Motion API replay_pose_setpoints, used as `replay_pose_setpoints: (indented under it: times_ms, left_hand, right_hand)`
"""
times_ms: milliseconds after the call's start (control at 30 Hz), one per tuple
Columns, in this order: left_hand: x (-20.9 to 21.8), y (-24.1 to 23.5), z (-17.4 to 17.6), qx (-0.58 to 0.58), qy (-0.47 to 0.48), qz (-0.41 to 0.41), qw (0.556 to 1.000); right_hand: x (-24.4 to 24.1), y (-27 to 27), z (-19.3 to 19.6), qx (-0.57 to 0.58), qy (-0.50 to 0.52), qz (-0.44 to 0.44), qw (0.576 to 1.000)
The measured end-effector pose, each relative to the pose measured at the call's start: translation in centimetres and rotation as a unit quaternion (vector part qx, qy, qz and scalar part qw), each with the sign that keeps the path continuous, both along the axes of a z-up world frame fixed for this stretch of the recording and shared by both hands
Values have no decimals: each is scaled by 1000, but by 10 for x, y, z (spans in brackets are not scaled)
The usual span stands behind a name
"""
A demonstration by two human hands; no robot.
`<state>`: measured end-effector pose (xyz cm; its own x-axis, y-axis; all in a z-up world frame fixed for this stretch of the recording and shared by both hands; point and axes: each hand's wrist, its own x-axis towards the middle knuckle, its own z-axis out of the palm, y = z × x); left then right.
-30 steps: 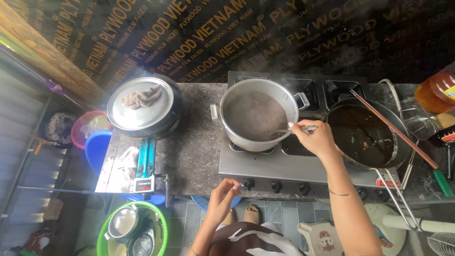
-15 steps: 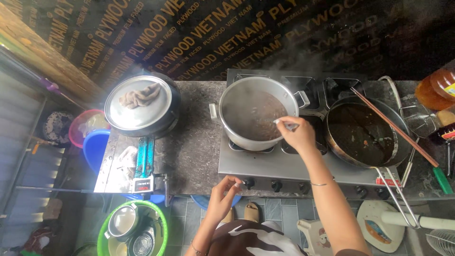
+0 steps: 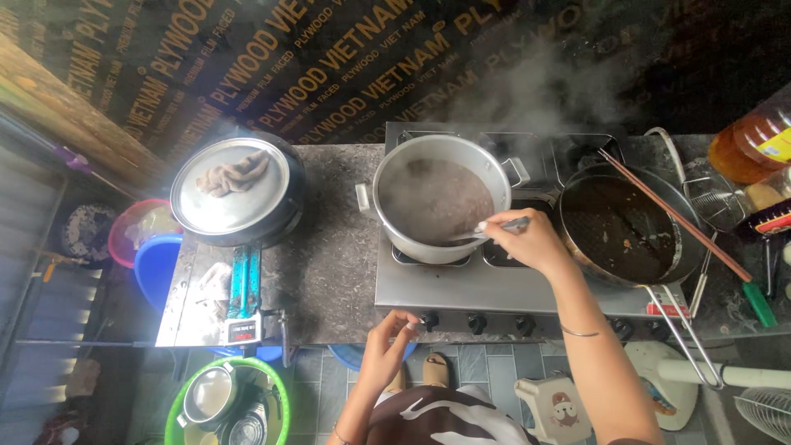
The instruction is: The person stirs a pot of boiling beans on a gas stove using a long skimmer ladle, occasionally lifting the ladle to scoop and check the beans before stirring again while steam rises from the pot.
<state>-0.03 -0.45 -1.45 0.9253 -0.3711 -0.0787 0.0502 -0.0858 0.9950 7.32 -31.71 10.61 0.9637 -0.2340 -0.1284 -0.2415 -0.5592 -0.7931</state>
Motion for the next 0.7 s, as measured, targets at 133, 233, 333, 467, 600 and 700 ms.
replay_pose_setpoints:
  times_ms: [133, 233, 333, 467, 600, 700]
  left_hand:
    - [-1, 2, 9, -19, 2, 7, 1000]
    - [-2, 3, 6, -28, 19, 22, 999]
    - [-3, 6, 2, -29, 18, 27, 999]
    - [-2, 9, 2, -12, 21, 35, 999]
    - [-1, 10, 2, -6, -10, 31, 999]
    - [-1, 9, 4, -1, -10, 37, 999]
  right_hand:
    - [8, 14, -17, -9, 10, 17, 1000]
    - [14, 18, -39, -7, -153, 88, 984]
    - [13, 26, -32, -32, -85, 25, 996]
    - [9, 22, -36, -124, -95, -22, 988]
    - [-1, 14, -30, -160, -136, -20, 978]
    - [-12, 18, -8, -161, -102, -37, 981]
